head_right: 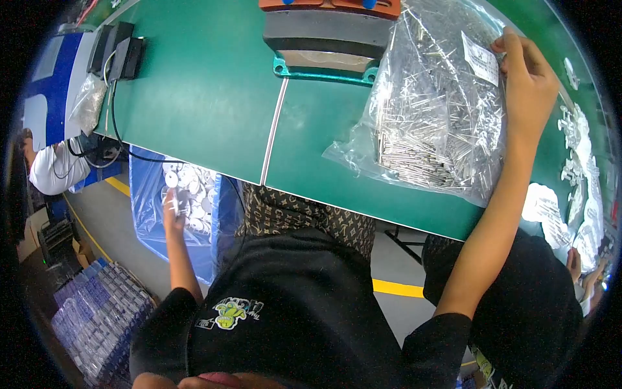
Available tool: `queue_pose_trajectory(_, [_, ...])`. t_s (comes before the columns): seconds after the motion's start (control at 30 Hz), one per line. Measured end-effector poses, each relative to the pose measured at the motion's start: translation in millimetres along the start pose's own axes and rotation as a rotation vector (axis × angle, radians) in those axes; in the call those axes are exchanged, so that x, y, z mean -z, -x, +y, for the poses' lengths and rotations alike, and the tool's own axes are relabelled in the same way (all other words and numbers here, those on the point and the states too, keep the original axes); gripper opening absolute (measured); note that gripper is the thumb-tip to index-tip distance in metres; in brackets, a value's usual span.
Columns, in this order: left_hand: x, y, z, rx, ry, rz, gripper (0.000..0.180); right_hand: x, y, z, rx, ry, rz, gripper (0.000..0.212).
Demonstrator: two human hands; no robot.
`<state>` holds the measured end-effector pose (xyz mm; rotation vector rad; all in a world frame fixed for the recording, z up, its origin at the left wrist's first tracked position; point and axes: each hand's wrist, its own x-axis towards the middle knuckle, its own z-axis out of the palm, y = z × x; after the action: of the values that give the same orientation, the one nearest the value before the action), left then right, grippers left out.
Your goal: The person assembles electronic components by hand, placing white plastic discs, metal pins, and plastic components into an assembly jig, then pressing them together using a manual lever press.
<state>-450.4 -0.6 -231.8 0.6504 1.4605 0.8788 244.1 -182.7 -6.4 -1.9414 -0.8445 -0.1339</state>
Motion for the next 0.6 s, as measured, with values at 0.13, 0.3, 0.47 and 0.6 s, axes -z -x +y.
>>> queue_pose_trajectory(0.13, [46.4, 10.0, 92.9, -0.246, 0.002, 0.175, 0.027, -4.5, -2.2, 9.5, -0.013, 0.039, -0.022, 0.027])
queue_pose_trajectory(0.3, [-26.4, 75.4, 219.0, -0.647, -0.181, 0.182, 0.031, 0.9, 0.0, 2.3, -0.038, 0.029, -0.003, 0.028])
queue_pose_trajectory(0.47, [-180.0, 69.3, 249.1, -0.909, -0.479, -0.096, 0.029, 1.1, 3.1, -0.3, -0.005, -0.040, 0.008, 0.027])
queue_pose_trajectory(0.6, [-327.4, 75.8, 230.4, -1.124, -0.605, -0.445, 0.038, 1.3, 7.2, -3.5, 0.028, -0.088, 0.005, 0.025])
